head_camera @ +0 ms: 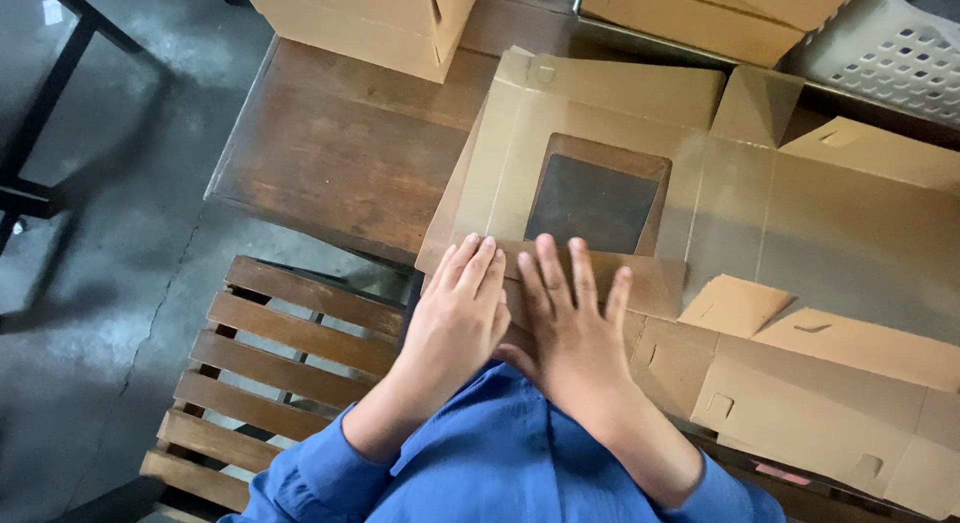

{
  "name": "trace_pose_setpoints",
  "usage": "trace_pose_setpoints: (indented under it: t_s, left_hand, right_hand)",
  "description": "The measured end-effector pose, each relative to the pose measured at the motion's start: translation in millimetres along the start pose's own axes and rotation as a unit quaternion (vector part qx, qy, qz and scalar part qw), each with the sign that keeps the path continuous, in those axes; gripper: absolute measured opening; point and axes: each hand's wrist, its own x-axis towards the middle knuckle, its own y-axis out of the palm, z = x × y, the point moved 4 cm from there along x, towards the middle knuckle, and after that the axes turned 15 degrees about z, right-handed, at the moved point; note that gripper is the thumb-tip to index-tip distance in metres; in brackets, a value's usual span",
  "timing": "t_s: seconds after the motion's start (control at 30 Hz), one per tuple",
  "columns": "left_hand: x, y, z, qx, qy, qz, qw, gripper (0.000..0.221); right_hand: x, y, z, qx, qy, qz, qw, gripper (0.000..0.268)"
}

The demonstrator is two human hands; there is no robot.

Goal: Assembling a cardboard box with a clear window by folding and tucking pre-cut flaps.

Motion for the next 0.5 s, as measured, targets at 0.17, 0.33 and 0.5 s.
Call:
trace_pose_setpoints:
  t_s: [0.17, 0.33, 0.5]
  left_hand:
    - [-1, 8, -10, 0.037, -0.029, 0.016, 0.999, 0.05]
    - [0, 4, -15, 0.046, -0.033, 0.039, 0.998, 0.053]
    - [1, 2, -20, 0.063, -0.03, 0.046, 0.997, 0.054]
  right_hand:
    - [15, 10, 7, -0.029, -0.013, 0.038, 0.999, 0.106]
    - [-5, 5, -10, -0.024, -0.034, 0.033, 0.999, 0.112]
    - [-20, 5, -41, -0.06, 0.0, -0.074, 0.995, 0.092]
